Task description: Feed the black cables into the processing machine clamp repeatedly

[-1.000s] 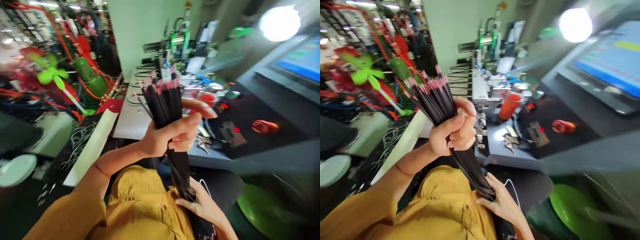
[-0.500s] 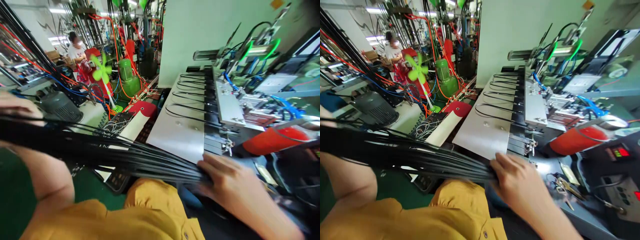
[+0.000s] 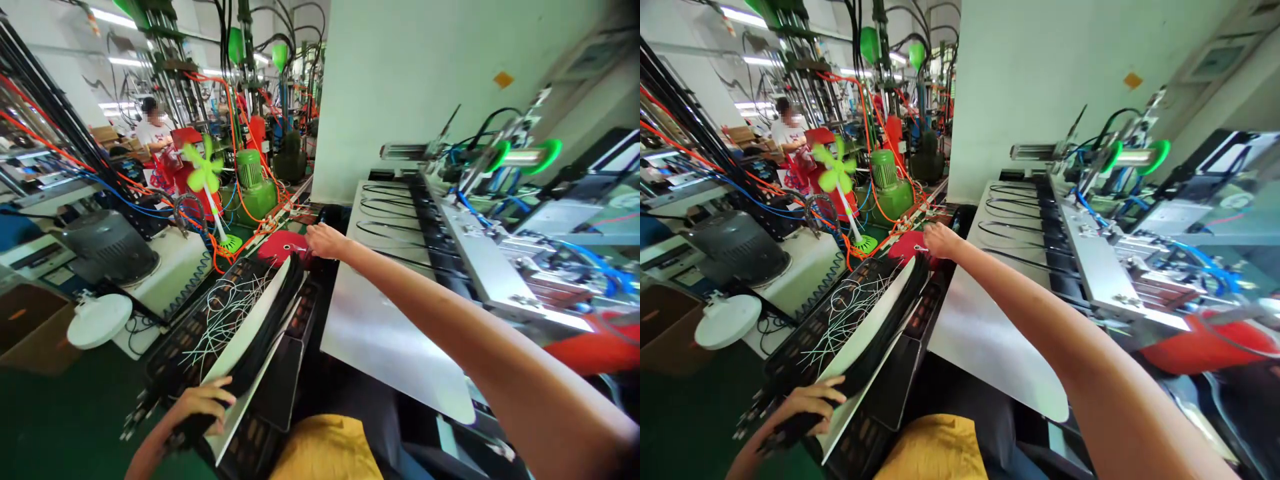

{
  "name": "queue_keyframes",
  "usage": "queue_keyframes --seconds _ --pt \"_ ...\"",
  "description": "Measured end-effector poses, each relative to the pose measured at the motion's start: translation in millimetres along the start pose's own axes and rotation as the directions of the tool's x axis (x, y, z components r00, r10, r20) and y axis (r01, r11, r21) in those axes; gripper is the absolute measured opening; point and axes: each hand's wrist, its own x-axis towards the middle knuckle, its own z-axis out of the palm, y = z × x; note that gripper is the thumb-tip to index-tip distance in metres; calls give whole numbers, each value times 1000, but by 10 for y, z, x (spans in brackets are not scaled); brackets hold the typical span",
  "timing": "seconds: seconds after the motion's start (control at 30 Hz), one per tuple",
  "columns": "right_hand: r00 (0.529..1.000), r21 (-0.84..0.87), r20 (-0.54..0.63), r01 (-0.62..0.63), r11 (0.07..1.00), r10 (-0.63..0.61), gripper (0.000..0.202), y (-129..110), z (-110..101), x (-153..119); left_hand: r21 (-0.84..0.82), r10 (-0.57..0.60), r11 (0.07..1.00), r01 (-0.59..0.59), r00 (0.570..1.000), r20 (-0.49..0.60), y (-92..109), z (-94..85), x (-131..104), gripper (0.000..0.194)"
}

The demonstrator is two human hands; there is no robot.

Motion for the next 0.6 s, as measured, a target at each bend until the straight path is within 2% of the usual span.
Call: queue_keyframes --seconds 0.07,0.13,0.3,0.37,0.4,0.47,0.5,0.53,0.6 --pt "998 30 -25 -50 998 51 24 77 -48 154 73 7 997 -10 999 42 -348 167 -19 21" --pt "992 77 -56 -108 991 112 26 172 -189 322 137 -7 991 2 999 36 -517 220 -97 21" --pt "951 190 -88 -276 942 297 22 358 -633 762 209 -98 974 88 994 39 -458 210 -298 11" --pt "897 279 -138 -372 885 421 23 406 -811 904 234 -107 968 93 993 51 -438 268 -350 11" --pt "852 353 -186 -407 843 489 23 423 -900 964 251 -110 964 92 992 60 -439 300 -372 11" --pt "763 492 -285 -404 771 581 33 420 -1068 1067 296 -127 951 96 988 87 -440 349 -409 11" --pt "740 534 -321 -375 758 592 43 386 -1136 1106 321 -140 942 103 985 96 -433 360 -423 10" --pt "745 548 -343 -336 766 572 52 322 -1184 1135 345 -155 932 111 982 105 -419 363 -434 10" --pt "810 537 -343 -246 807 475 57 80 -1202 1147 391 -182 913 118 975 131 -385 352 -453 23"
